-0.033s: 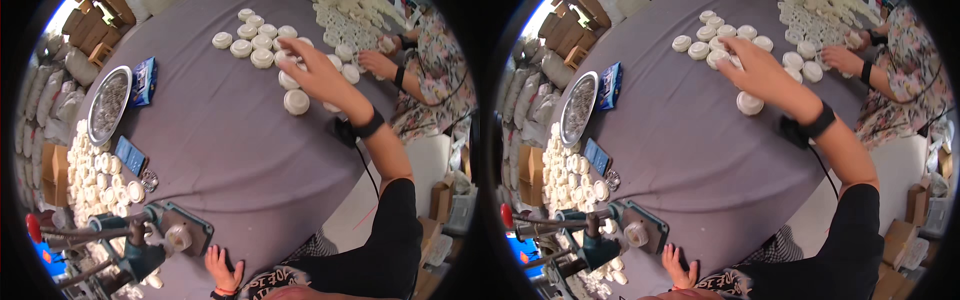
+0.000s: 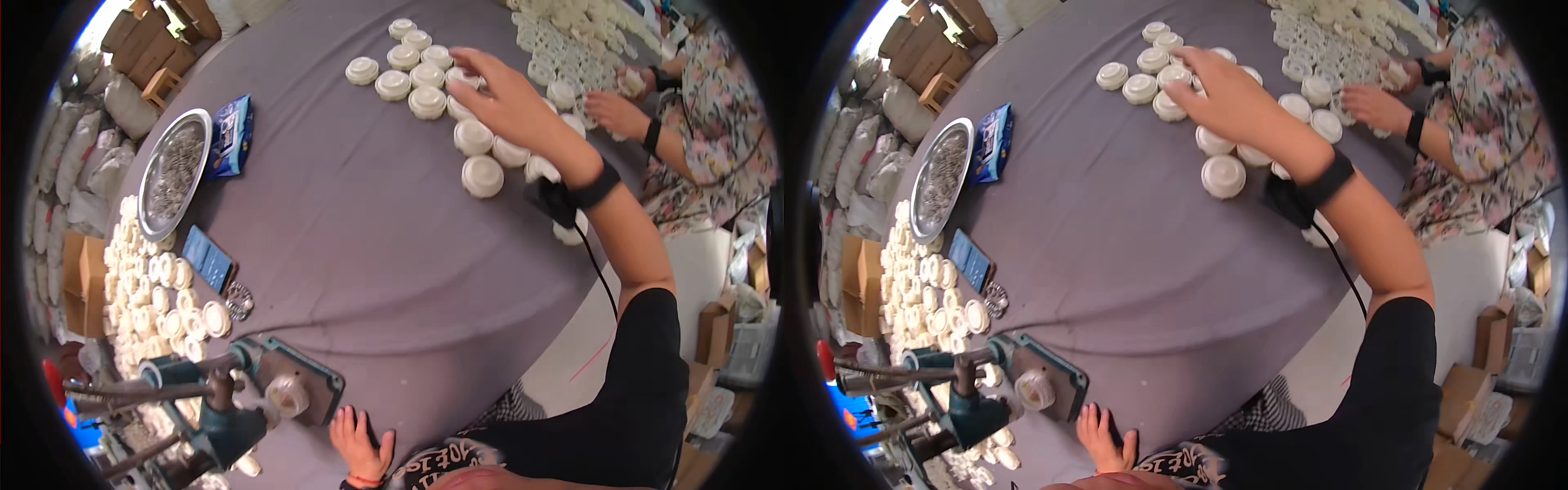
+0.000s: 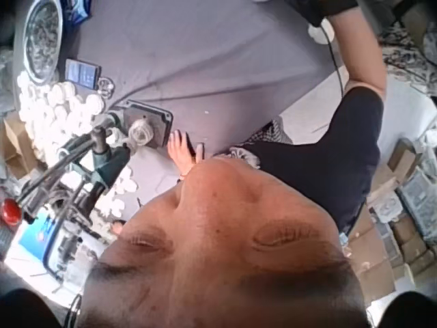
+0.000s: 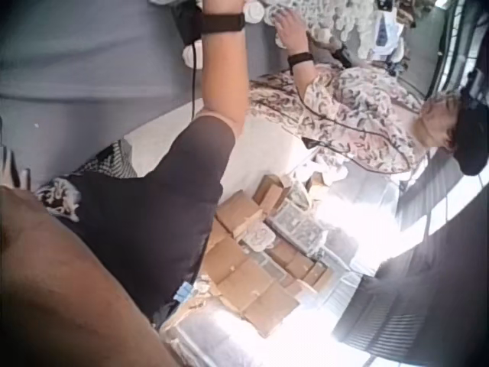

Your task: Using a manual hand press to join or stamp small white plastic/rubber parts.

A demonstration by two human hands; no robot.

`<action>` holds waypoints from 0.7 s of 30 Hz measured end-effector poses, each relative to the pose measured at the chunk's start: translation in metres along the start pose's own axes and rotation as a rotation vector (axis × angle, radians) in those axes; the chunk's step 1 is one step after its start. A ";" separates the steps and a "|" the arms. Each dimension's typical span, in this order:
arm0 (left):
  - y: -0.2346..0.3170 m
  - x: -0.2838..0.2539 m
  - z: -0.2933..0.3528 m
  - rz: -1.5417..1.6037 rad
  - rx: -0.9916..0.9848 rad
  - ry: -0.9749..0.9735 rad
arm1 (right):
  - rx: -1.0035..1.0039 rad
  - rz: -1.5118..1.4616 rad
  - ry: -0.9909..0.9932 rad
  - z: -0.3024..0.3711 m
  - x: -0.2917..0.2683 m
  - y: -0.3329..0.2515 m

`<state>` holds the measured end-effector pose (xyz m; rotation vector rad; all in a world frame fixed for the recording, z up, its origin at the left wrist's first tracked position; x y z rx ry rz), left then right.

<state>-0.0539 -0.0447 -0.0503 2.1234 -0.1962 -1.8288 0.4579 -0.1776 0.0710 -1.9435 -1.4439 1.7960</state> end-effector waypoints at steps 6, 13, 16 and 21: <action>-0.016 0.016 0.006 -0.149 0.179 0.068 | 0.183 0.440 -0.088 -0.178 0.060 0.063; -0.016 0.021 0.041 0.070 -0.072 -0.298 | 0.485 0.692 -0.154 -0.276 0.133 0.101; -0.012 0.039 0.079 0.061 -0.001 -0.335 | 0.557 0.680 -0.144 -0.280 0.143 0.115; -0.003 0.024 0.068 0.086 -0.046 -0.325 | 0.344 0.459 -0.289 -0.314 0.156 0.178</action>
Point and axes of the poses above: each hand's wrist, its own z-axis away from the middle knuckle, its own x-axis out of the palm, y = z × x, the point moved 1 cm from there along -z, towards the middle knuckle, and after that the axes turned 12 degrees about x, right-handed, at the moved point
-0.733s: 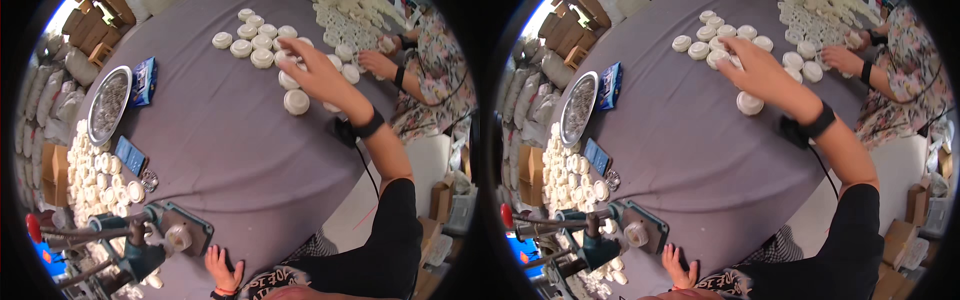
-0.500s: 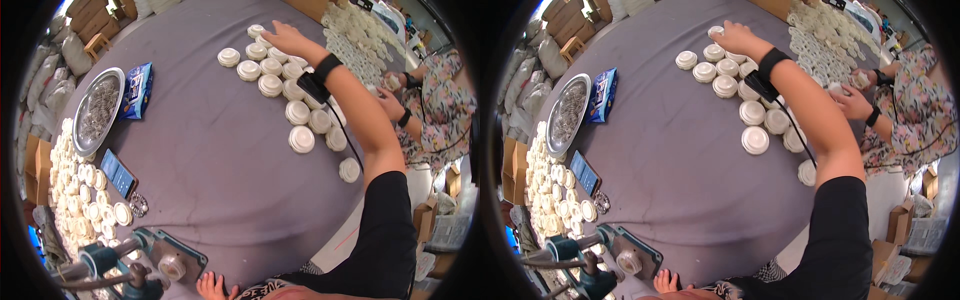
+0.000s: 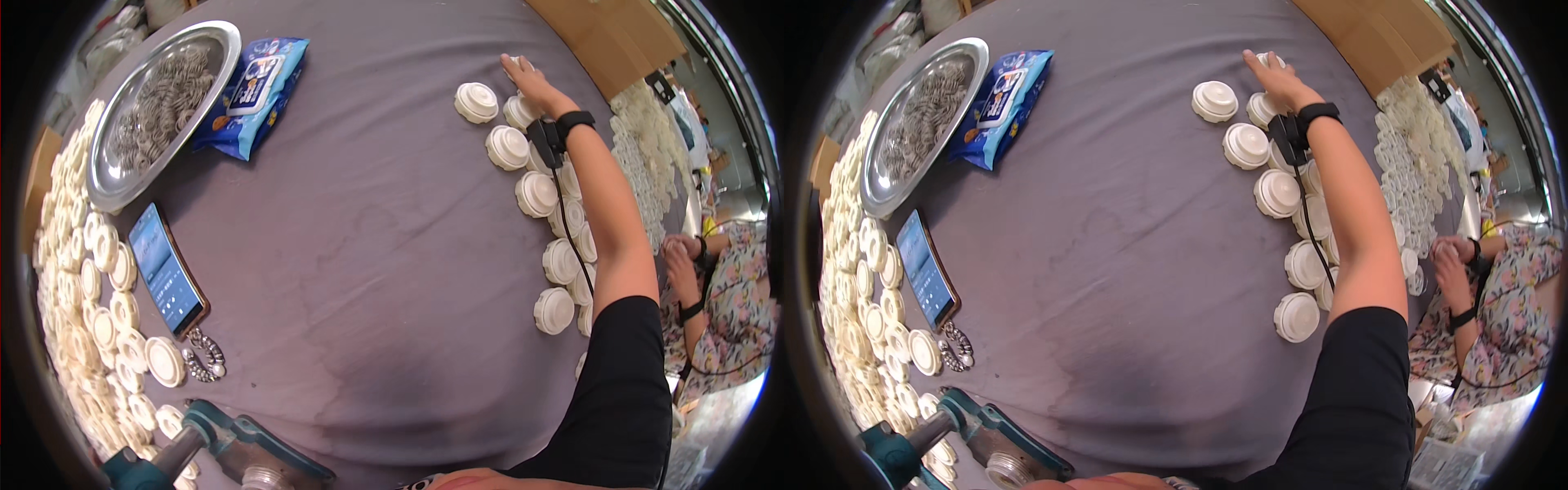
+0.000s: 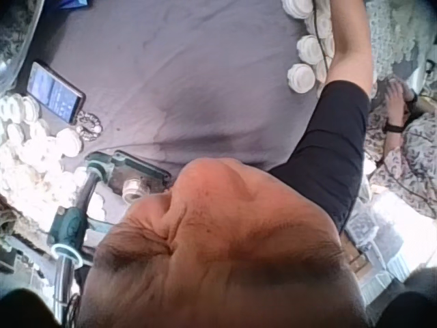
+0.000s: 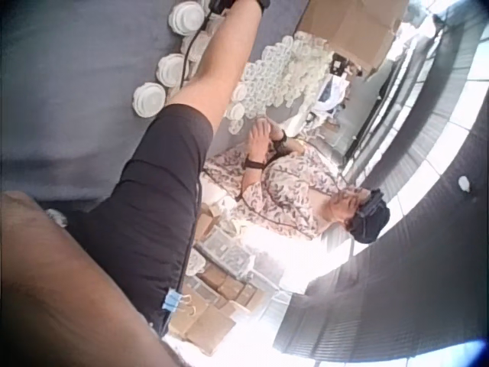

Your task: Using a manual hand press to join or stamp small white plastic/rubber parts.

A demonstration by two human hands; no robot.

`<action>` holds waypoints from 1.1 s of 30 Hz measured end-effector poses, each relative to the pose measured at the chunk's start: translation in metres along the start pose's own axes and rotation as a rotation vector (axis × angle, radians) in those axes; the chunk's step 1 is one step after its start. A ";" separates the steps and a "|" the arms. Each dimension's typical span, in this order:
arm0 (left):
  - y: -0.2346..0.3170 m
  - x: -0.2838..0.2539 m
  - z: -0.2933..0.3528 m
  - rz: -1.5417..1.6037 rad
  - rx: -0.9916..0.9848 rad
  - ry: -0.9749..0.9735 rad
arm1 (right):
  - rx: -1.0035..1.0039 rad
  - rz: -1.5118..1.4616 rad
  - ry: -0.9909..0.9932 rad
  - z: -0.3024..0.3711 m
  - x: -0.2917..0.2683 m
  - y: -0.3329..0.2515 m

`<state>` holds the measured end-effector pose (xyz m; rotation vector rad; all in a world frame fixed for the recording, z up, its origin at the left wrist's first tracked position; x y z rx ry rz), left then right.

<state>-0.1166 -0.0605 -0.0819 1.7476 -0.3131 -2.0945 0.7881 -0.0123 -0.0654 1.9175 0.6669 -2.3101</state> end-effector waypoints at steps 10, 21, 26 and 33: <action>-0.006 -0.035 -0.038 -0.063 0.117 0.177 | -0.472 0.061 0.079 0.150 0.024 -0.080; 0.006 -0.041 -0.069 -0.050 0.103 0.411 | -0.981 0.014 -0.110 0.347 0.041 -0.090; 0.007 -0.048 -0.063 -0.013 0.057 0.373 | -0.696 -0.380 -0.164 0.304 -0.014 -0.070; -0.012 -0.016 -0.052 -0.200 0.163 0.402 | -0.166 0.276 0.264 0.194 -0.046 0.058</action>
Point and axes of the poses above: each hand's wrist, its own z-axis away from the middle knuckle, its own x-axis out of the palm, y = z × x, the point moved 1 cm from there along -z, towards the middle knuckle, and after that the axes turned 12 degrees about x, right-handed, at the moved point
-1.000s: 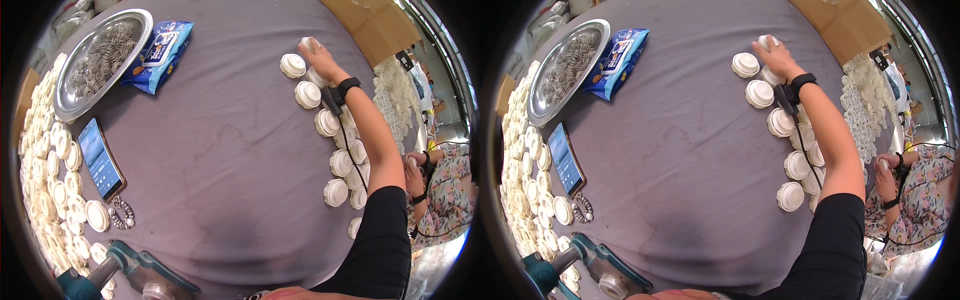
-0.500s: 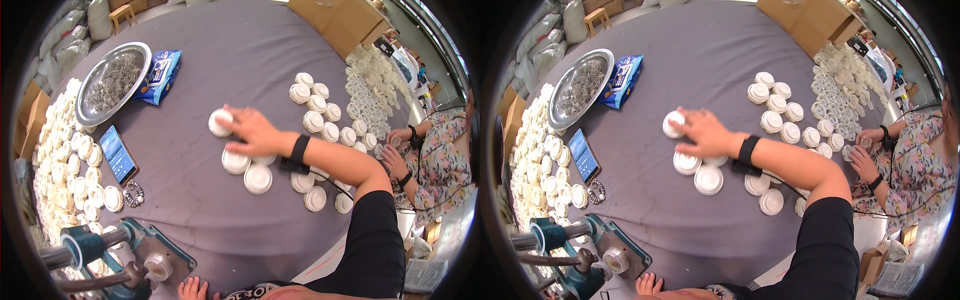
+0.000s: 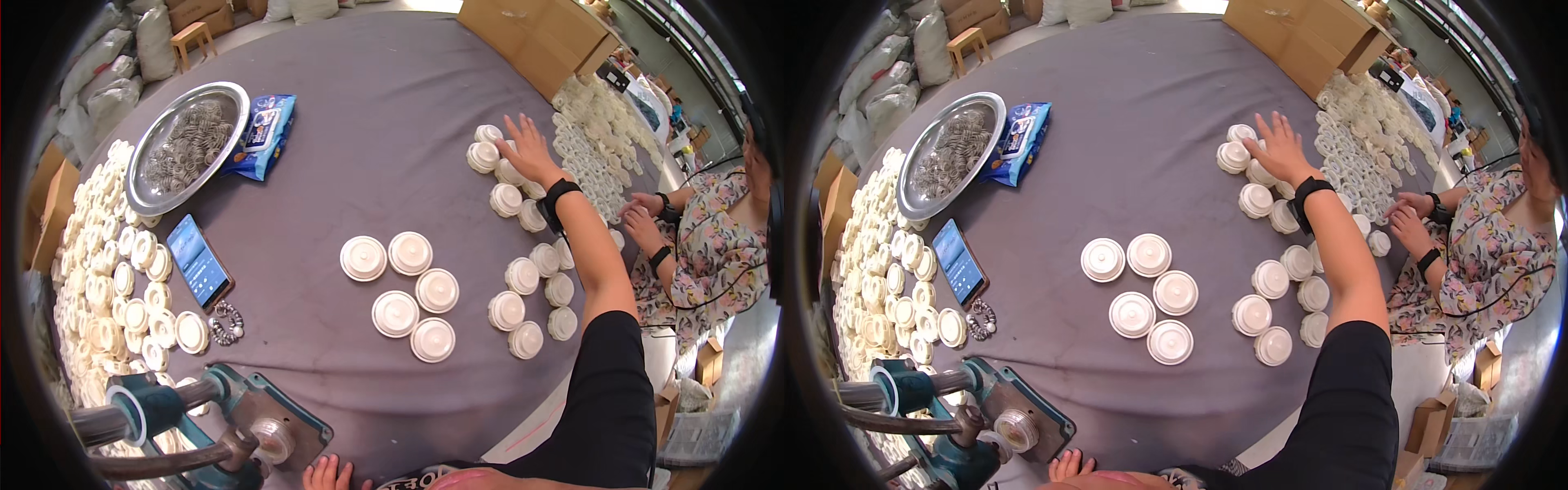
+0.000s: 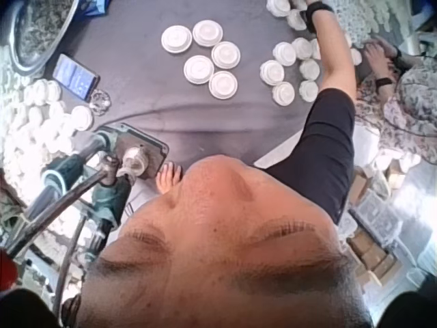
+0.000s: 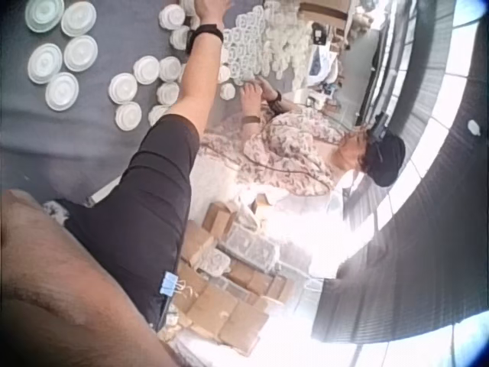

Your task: Using a manual hand press to join or stamp small white plastic/rubber parts.

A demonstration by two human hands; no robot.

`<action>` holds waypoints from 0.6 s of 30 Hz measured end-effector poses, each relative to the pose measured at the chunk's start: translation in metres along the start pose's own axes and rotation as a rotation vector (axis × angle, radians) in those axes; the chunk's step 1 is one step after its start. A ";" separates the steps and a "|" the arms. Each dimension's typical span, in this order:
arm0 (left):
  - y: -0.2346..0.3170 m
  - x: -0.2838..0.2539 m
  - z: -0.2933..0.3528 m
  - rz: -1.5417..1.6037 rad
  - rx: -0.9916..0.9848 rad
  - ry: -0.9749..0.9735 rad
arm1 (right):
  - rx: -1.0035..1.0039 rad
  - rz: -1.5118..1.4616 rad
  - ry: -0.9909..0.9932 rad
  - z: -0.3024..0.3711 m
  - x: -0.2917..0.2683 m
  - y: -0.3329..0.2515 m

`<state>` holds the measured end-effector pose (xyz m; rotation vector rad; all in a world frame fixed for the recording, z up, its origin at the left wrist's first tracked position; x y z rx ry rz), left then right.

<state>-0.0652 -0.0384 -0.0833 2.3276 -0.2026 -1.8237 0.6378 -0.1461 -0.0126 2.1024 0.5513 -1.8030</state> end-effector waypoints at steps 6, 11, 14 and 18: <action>-0.008 0.010 0.018 0.006 0.036 -0.072 | 0.065 -0.141 -0.187 -0.025 0.039 0.008; -0.011 0.034 0.040 -0.188 0.083 0.082 | -0.220 -0.165 -0.091 0.016 0.045 -0.031; 0.002 -0.015 -0.019 0.111 -0.077 -0.033 | -0.352 -0.205 -0.093 0.058 0.027 -0.061; 0.007 -0.015 -0.007 0.091 -0.101 -0.045 | -0.576 -0.240 -0.082 0.107 0.010 -0.109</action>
Point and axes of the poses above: each hand's wrist, its own z-axis away from the middle knuckle, its own x-axis out of the palm, y = z × x, the point moved 1 cm from there along -z, towards the middle knuckle, and after that the axes turned 12 degrees about x, right-handed, at the moved point
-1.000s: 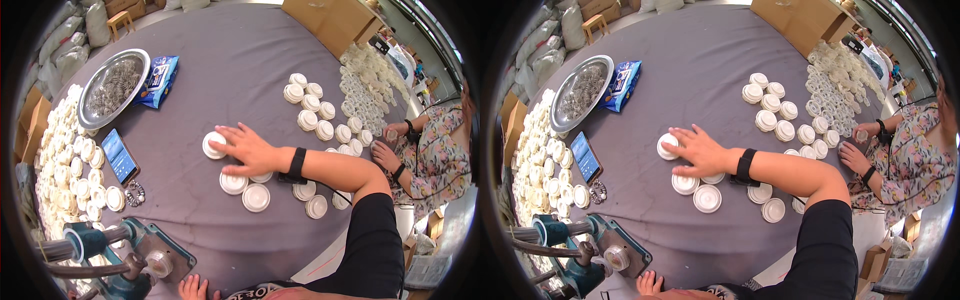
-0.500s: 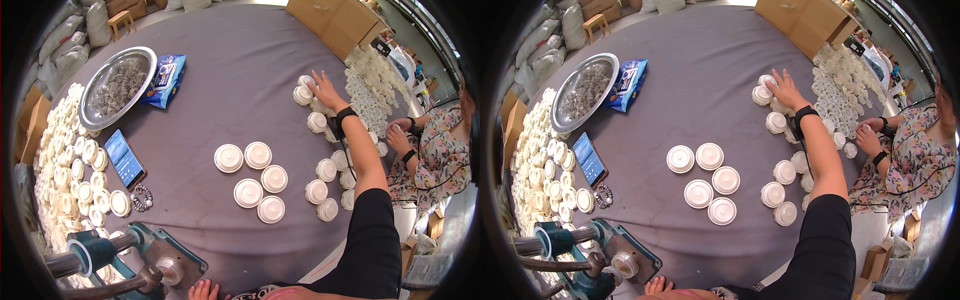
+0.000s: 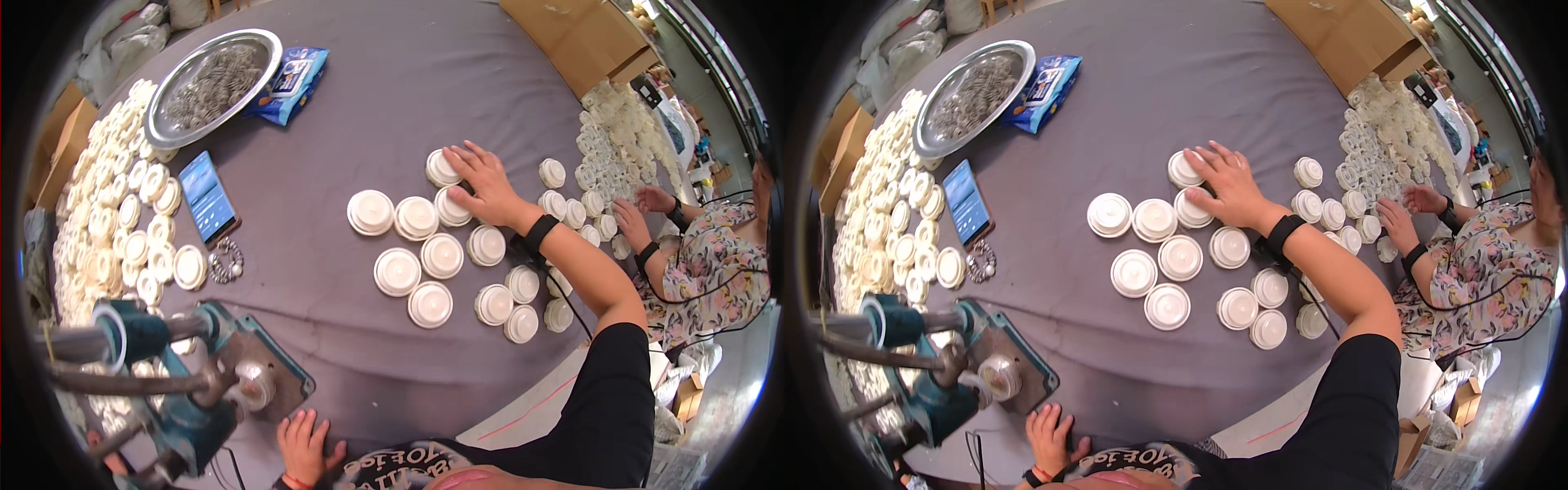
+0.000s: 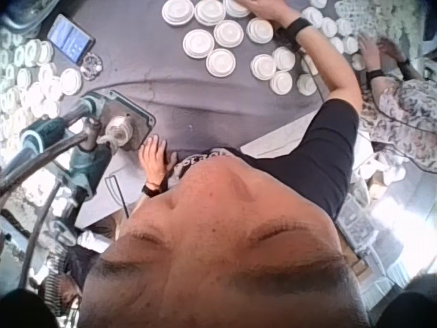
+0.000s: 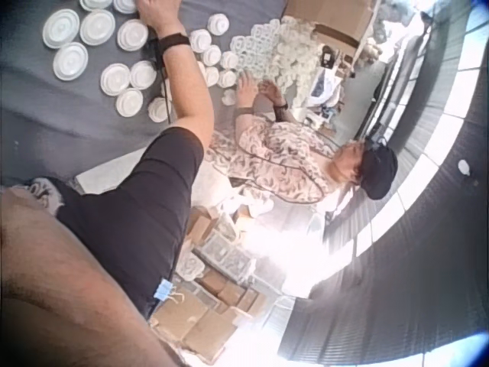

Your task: Using a manual hand press to join or stamp small white plastic/rubber parts.

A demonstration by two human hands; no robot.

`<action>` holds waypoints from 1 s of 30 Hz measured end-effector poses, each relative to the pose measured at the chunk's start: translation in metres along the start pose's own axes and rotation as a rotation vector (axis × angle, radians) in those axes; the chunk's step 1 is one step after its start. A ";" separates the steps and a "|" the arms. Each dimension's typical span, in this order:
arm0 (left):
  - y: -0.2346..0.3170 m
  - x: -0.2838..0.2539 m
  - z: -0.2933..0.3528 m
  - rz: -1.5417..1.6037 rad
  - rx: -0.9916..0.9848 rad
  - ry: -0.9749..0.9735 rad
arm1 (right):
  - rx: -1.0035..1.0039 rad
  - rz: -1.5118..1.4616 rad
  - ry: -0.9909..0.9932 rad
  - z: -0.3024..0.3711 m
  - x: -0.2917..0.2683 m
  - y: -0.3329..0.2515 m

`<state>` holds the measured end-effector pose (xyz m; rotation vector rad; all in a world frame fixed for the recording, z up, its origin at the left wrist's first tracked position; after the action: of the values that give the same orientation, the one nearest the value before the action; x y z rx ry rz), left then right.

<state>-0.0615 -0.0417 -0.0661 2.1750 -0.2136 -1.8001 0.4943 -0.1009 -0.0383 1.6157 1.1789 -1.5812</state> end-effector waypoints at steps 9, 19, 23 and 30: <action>0.013 -0.016 -0.021 0.099 -0.049 0.048 | -0.428 -0.064 -0.250 0.031 -0.004 -0.084; 0.014 -0.022 -0.016 0.100 -0.037 0.162 | -0.047 0.003 -0.410 -0.036 -0.032 -0.182; 0.011 -0.023 -0.016 0.146 -0.020 0.200 | 0.038 0.174 -0.379 -0.045 0.008 -0.202; -0.004 -0.012 0.000 0.344 0.020 0.382 | 0.170 -1.025 -0.259 0.037 -0.031 -0.269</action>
<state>-0.0639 -0.0345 -0.0561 2.2763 -0.4823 -1.1822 0.2433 -0.0212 0.0331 0.8210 1.9007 -2.4508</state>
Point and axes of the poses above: each hand's wrist, its own z-axis away from the middle knuckle, its own x-axis out of the palm, y = z × x, the point moved 1 cm from there along -z, towards the middle knuckle, and after that the axes turned 12 degrees about x, right-handed, at the moved point
